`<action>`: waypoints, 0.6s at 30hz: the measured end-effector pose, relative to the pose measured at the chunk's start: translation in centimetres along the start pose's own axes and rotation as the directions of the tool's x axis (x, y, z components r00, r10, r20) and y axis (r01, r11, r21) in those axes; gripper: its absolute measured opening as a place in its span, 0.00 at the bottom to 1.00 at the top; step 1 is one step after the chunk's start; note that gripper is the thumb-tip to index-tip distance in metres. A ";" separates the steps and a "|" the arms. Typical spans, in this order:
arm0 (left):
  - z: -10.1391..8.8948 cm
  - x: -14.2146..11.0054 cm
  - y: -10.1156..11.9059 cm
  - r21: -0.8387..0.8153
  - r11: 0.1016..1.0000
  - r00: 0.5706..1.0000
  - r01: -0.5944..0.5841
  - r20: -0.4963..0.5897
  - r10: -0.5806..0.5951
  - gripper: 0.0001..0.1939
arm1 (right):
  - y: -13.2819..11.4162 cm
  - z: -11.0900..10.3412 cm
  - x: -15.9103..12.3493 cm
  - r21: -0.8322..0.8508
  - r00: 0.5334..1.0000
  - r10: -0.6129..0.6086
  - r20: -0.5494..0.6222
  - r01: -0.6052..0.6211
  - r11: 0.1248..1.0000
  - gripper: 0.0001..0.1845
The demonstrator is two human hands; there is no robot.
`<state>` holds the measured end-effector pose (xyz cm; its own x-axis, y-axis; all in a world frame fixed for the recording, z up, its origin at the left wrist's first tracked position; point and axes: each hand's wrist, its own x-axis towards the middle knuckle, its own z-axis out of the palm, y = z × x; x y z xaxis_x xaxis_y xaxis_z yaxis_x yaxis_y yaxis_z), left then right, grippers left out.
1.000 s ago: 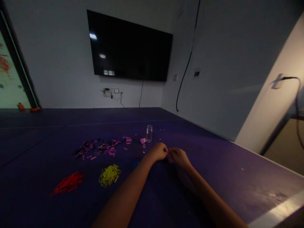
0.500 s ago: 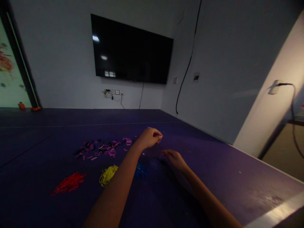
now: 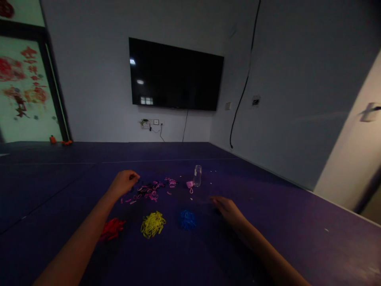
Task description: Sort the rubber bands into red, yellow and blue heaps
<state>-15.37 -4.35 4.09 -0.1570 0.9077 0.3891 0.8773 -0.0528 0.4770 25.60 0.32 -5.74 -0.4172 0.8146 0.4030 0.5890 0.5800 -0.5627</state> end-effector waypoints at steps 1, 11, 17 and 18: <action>-0.3 0.2 -0.9 0.017 1.000 0.999 0.024 -0.031 -0.023 0.10 | -0.2 0.1 0.1 -0.015 0.999 -0.003 -0.043 0.002 1.000 0.22; 0.7 0.1 -8.2 0.209 0.943 0.958 0.259 0.065 -0.278 0.09 | -11.3 6.4 8.9 -0.094 0.969 -0.247 0.006 0.247 0.964 0.15; 0.1 0.1 -10.8 0.233 0.916 0.915 0.327 0.165 -0.369 0.05 | -17.2 14.2 16.5 -0.179 0.946 -0.273 0.173 0.303 0.936 0.19; 0.3 0.2 -11.0 0.240 0.910 0.907 0.338 0.174 -0.383 0.04 | -17.5 15.3 17.2 -0.194 0.937 -0.266 0.228 0.312 0.930 0.20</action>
<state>-24.90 -3.52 -1.29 -0.3991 0.9163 0.0333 0.8544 0.3585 0.3762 -2.45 4.27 0.01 -0.7054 0.6091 0.3624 0.5523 0.7929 -0.2575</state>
